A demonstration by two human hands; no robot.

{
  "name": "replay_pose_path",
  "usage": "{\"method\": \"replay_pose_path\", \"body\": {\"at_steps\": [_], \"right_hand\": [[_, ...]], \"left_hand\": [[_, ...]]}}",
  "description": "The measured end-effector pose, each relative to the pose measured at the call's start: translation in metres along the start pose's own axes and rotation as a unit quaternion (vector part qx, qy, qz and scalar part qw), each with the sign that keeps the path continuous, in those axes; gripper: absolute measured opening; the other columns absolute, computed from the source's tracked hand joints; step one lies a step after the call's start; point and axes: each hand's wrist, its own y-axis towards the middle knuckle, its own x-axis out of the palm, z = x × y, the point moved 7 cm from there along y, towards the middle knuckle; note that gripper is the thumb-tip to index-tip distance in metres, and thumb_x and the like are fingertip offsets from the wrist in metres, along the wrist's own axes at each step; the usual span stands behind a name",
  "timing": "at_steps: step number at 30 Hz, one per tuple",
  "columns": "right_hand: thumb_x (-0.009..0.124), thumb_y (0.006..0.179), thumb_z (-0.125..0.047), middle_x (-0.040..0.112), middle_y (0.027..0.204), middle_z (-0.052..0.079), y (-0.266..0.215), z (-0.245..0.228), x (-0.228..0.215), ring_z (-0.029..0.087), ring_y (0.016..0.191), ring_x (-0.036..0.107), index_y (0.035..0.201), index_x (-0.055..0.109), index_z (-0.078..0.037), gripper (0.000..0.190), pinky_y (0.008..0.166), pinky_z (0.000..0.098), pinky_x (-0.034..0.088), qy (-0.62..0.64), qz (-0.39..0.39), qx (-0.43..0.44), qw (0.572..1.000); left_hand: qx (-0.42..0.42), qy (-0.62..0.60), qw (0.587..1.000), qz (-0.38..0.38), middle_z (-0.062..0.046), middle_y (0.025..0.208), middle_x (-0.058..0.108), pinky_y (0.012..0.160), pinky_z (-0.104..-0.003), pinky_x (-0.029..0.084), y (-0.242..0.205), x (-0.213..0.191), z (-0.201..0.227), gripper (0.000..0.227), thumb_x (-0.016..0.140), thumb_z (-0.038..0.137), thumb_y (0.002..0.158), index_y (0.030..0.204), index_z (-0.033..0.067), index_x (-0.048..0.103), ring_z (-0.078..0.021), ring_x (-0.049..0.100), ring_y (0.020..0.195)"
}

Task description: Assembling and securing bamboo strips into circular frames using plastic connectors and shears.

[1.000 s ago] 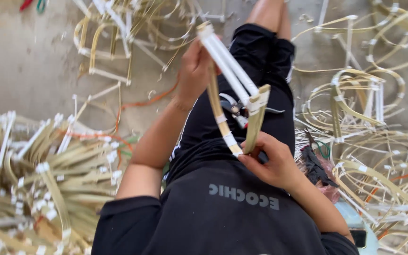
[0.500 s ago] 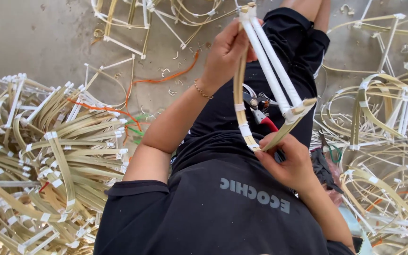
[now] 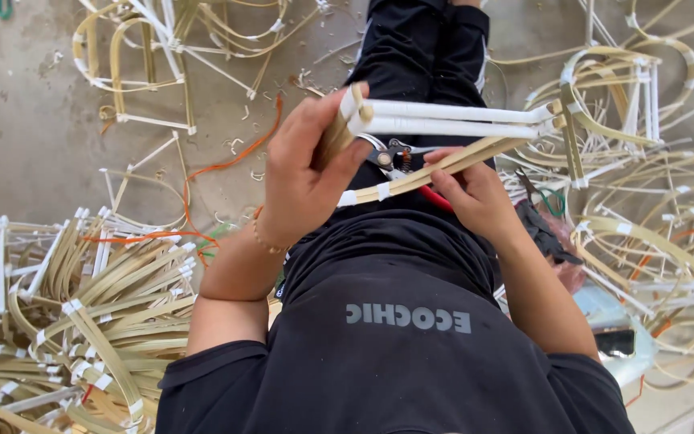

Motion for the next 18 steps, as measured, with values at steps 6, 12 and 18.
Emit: {"method": "replay_pose_path", "body": {"at_steps": [6,12,18], "right_hand": [[0.063,0.103,-0.007,0.070,0.118,0.009,0.004,0.016,0.007,0.015,0.106,0.068,0.124,0.062,0.003,0.023,0.093,0.0306,0.056,0.103,-0.016,-0.052,0.993],[0.058,0.103,-0.015,0.072,0.100,0.008,0.010,0.032,0.054,0.014,0.085,0.072,0.122,0.063,-0.003,0.022,0.074,0.0322,0.059,0.104,-0.083,0.046,0.990],[0.074,0.090,-0.011,0.073,0.104,0.008,0.010,-0.008,0.023,0.014,0.092,0.071,0.117,0.069,-0.002,0.029,0.081,0.0308,0.058,-0.071,-0.107,-0.067,0.989]], "left_hand": [[-0.071,-0.176,0.952,-0.239,-0.007,0.110,0.066,0.091,-0.028,0.053,0.014,0.024,-0.005,0.038,0.050,0.009,0.106,0.142,0.0044,0.059,-0.0159,0.064,0.098],[0.086,-0.077,0.970,-0.215,-0.018,0.141,0.063,0.113,-0.037,0.049,0.019,0.103,-0.048,0.035,0.053,0.011,0.113,0.145,-0.0019,0.049,-0.0292,0.061,0.133],[-0.140,-0.170,0.960,-0.172,-0.002,0.091,0.071,0.077,-0.025,0.057,0.009,0.126,-0.107,0.025,0.055,0.013,0.110,0.128,0.0009,0.067,-0.0108,0.066,0.085]]}}
